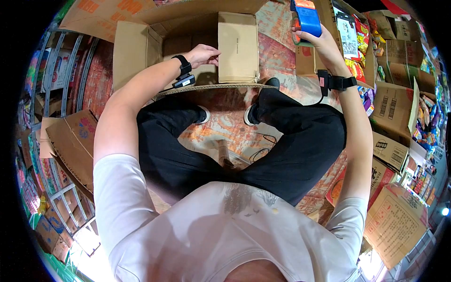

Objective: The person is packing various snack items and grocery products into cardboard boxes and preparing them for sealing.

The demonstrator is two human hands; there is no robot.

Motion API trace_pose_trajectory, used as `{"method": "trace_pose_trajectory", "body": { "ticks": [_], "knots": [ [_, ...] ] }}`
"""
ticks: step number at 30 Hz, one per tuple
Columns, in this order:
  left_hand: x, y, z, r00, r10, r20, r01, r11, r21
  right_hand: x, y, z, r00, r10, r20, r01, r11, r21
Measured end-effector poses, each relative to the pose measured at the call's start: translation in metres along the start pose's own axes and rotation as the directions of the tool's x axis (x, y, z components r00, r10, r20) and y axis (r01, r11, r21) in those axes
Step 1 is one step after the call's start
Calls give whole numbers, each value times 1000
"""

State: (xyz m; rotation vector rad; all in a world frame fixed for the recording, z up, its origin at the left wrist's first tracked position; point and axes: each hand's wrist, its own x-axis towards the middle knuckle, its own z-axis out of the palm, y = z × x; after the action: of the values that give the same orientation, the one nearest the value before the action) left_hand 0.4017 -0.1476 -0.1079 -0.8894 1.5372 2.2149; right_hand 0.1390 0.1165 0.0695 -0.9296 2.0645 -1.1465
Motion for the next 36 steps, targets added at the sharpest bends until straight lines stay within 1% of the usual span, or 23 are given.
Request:
{"method": "trace_pose_trajectory", "body": {
  "ticks": [2,6,8,11,12,13,14,15,16,17,21,24,25,27,28,29,30,31,32,33,34,35,36],
  "knots": [
    [3,-4,-4,1000,30,4,-30,999,-20,7,12,-4,999,-43,-16,43,999,-17],
    [0,-8,-5,999,42,0,-42,999,3,3,6,-2,999,-33,-24,33,999,-16],
    [1,-9,-2,992,123,37,-119,988,-97,0,-3,1,999,-29,-34,30,999,34],
    [-7,6,6,988,136,74,-131,989,-61,-1,-6,5,996,-74,-50,78,994,73],
    [-6,10,10,985,146,96,-141,989,-53,0,-3,3,996,-70,-56,75,994,76],
    [-4,13,16,985,142,101,-138,989,-49,1,-2,0,999,-16,-45,18,999,41],
    [-2,19,23,981,135,142,-131,991,-35,2,-1,-3,999,37,-35,-37,999,6],
    [1,26,29,975,130,182,-129,991,-19,0,-7,-1,999,36,-41,-36,999,7],
    [-2,36,38,968,116,223,-134,989,67,-4,-18,3,999,30,-20,-28,995,93],
    [2,38,43,961,100,258,-134,984,114,-7,-27,6,1000,22,1,-22,984,178],
    [7,49,69,952,126,279,-180,967,179,-11,-28,8,1000,4,9,-6,986,164],
    [4,67,84,958,109,265,-194,927,320,-15,-34,9,999,53,9,-54,975,215],
    [6,70,87,957,110,267,-197,924,327,-15,-33,8,999,50,2,-49,975,217],
    [13,77,92,945,184,271,-290,856,428,-17,-36,7,997,69,34,-73,983,170],
    [18,80,92,949,169,267,-293,783,548,-20,-39,7,997,69,27,-72,982,176],
    [21,80,93,948,165,271,-294,778,555,-23,-42,7,995,97,18,-99,991,89],
    [17,83,95,924,201,324,-355,767,534,-26,-45,8,992,125,8,-125,992,3],
    [15,87,97,895,240,376,-416,754,509,-26,-43,9,992,122,0,-122,992,6],
    [11,91,99,877,201,436,-421,759,496,-25,-37,12,995,96,-19,-96,995,-4],
    [12,89,100,864,208,459,-439,756,485,-25,-35,14,997,68,-37,-69,997,-16],
    [15,86,101,869,159,468,-421,734,533,-26,-33,16,1000,11,2,-11,1000,-11],
    [18,84,100,874,111,474,-404,708,579,-27,-32,16,1000,8,-4,-8,1000,-11],
    [11,83,100,873,119,474,-413,698,586,-25,-28,16,1000,-1,4,1,997,-75]
  ]
}}
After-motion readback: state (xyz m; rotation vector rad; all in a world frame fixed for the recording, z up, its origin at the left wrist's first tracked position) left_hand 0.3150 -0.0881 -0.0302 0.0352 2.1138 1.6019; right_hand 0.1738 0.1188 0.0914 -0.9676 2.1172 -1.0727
